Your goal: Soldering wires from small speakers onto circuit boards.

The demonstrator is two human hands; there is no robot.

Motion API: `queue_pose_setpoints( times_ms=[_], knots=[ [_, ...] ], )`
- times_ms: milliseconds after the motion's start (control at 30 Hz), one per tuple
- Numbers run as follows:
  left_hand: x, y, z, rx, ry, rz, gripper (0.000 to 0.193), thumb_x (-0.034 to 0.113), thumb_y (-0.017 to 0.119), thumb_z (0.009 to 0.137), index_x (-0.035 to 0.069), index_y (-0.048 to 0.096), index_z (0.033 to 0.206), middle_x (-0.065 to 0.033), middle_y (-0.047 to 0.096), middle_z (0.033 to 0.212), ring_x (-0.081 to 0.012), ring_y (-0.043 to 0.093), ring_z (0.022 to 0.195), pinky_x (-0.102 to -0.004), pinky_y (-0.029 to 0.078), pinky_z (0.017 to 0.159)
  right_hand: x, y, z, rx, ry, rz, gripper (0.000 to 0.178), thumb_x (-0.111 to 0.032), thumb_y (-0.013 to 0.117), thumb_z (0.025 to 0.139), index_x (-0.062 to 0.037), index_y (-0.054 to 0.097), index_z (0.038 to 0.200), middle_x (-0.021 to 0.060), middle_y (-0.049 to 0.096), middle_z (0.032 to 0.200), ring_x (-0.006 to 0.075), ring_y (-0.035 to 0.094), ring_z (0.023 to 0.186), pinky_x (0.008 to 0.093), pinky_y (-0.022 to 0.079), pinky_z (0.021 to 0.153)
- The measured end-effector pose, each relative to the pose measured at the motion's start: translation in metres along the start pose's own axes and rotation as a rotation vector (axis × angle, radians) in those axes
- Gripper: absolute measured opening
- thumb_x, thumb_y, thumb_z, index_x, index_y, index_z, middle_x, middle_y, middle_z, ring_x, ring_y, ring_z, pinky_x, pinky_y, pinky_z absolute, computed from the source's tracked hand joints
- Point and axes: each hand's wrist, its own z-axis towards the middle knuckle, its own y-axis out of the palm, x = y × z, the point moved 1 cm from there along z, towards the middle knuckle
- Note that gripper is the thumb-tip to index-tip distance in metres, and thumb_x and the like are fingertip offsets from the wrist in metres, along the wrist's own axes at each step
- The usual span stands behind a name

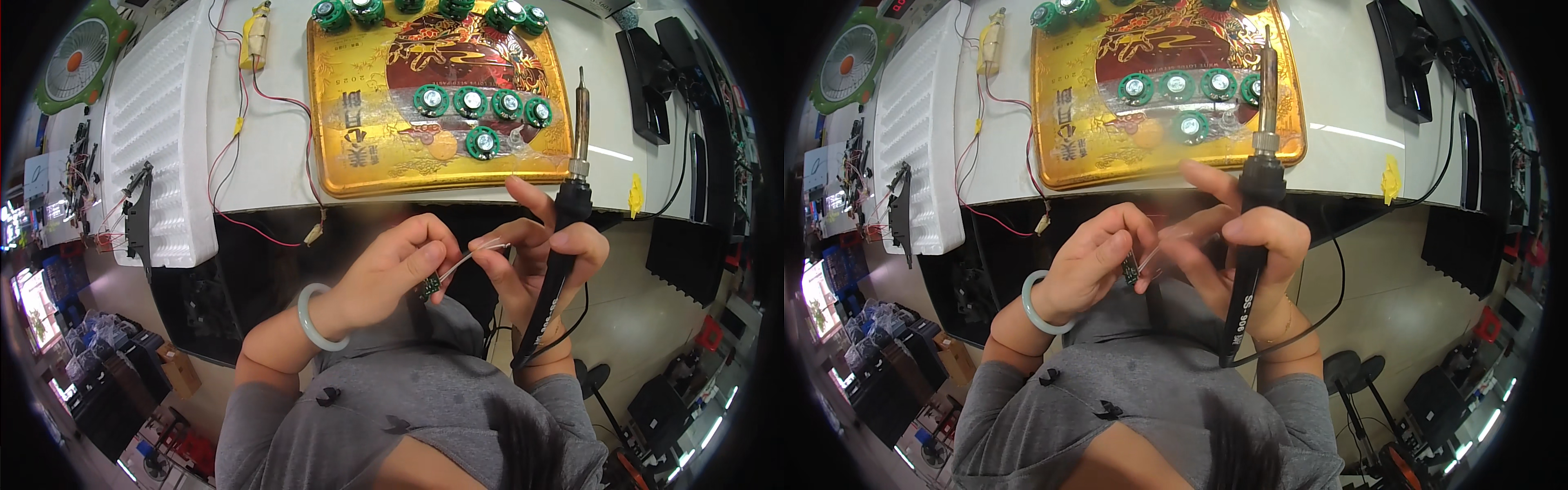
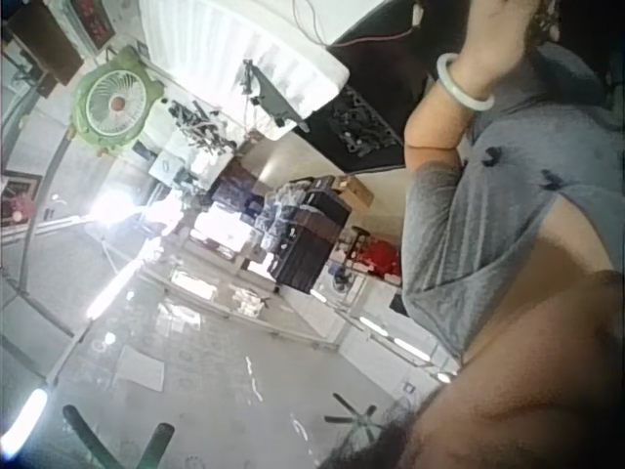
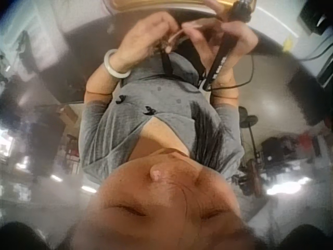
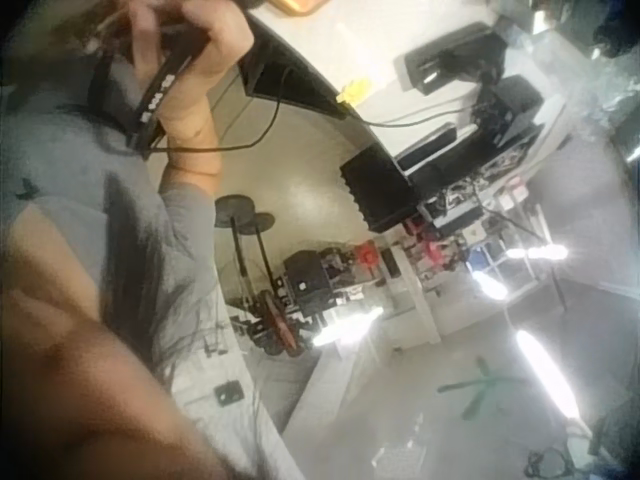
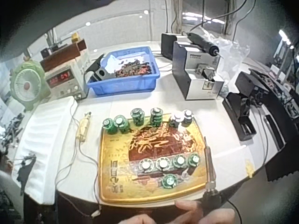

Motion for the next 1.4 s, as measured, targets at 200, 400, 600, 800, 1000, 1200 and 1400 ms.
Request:
queue_pose_setpoints(
  times_ms=[200, 400, 600, 800, 1000, 1200, 1400],
  knots=[
    [0.005, 0.007, -0.003, 0.009, 0.051, 0.206, 0.013, 0.011, 0.054, 0.083, 0.001, 0.046, 0.088, -0.003, 0.05, 0.076, -0.0089, 0.051, 0.068, -0.021, 0.043, 0.061, -0.004, -0.001, 0.0, -0.038, 0.015, -0.052, 0.051, 0.006, 0.062, 0.07, -0.0145, 0.022, 0.095, 0.0285, 0.039, 0.117, 0.0183, 0.06, 0.071, 0.0271, 0.052, 0.064],
    [0.006, 0.005, -0.002, 0.075, 0.087, 0.408, 0.009, 0.007, 0.055, 0.081, 0.0, 0.049, 0.081, -0.0036, 0.053, 0.068, -0.0089, 0.052, 0.062, -0.0209, 0.043, 0.056, -0.005, -0.001, 0.0, -0.074, -0.021, -0.128, 0.051, 0.006, 0.062, 0.07, -0.0139, 0.022, 0.095, 0.0287, 0.039, 0.117, 0.0175, 0.06, 0.068, 0.0271, 0.052, 0.063],
    [0.005, 0.005, 0.0, 0.073, 0.02, 0.366, 0.009, 0.007, 0.053, 0.082, 0.001, 0.048, 0.079, -0.0036, 0.052, 0.066, -0.0083, 0.051, 0.059, -0.0207, 0.043, 0.054, -0.005, -0.01, -0.002, 0.041, -0.009, -0.112, 0.052, 0.006, 0.064, 0.068, -0.0138, 0.024, 0.096, 0.0288, 0.04, 0.117, 0.0174, 0.06, 0.067, 0.0252, 0.052, 0.06],
    [0.006, 0.009, 0.002, 0.092, 0.026, 0.427, 0.008, 0.008, 0.053, 0.082, 0.002, 0.048, 0.079, -0.0019, 0.052, 0.064, -0.0062, 0.05, 0.055, -0.0195, 0.041, 0.05, 0.0, -0.02, -0.002, 0.038, -0.07, -0.118, 0.054, 0.004, 0.066, 0.066, -0.0139, 0.025, 0.097, 0.029, 0.04, 0.117, 0.0179, 0.061, 0.066, 0.0238, 0.051, 0.06],
    [0.017, 0.013, 0.005, 0.116, 0.036, 0.65, 0.008, 0.008, 0.055, 0.08, 0.001, 0.051, 0.079, -0.0007, 0.052, 0.061, -0.0051, 0.049, 0.053, -0.0189, 0.04, 0.049, -0.009, -0.036, 0.0, 0.138, -0.093, -0.188, 0.045, -0.005, 0.064, 0.074, -0.0131, 0.026, 0.097, 0.0278, 0.048, 0.111, 0.0244, 0.062, 0.077, 0.0291, 0.047, 0.064],
    [0.023, 0.016, 0.018, 0.389, 0.392, 1.092, 0.008, 0.009, 0.059, 0.075, 0.001, 0.055, 0.074, -0.0066, 0.053, 0.057, -0.0146, 0.052, 0.046, -0.0248, 0.04, 0.046, -0.012, -0.069, 0.014, 0.304, -0.305, -0.25, 0.05, -0.042, 0.047, 0.084, -0.0021, 0.036, 0.112, 0.0059, 0.05, 0.051, 0.0127, 0.045, 0.043, 0.0217, 0.035, 0.042],
    [0.025, 0.016, 0.031, 0.534, 0.5, 1.392, 0.005, 0.006, 0.06, 0.073, 0.003, 0.057, 0.071, -0.0045, 0.051, 0.052, -0.012, 0.05, 0.044, -0.0218, 0.037, 0.044, 0.013, -0.089, 0.031, 0.258, -0.088, 0.051, 0.042, -0.031, 0.061, 0.078, 0.0046, 0.046, 0.094, 0.0052, 0.046, 0.066, 0.0065, 0.037, 0.047, 0.0188, 0.028, 0.045]
  ],
)
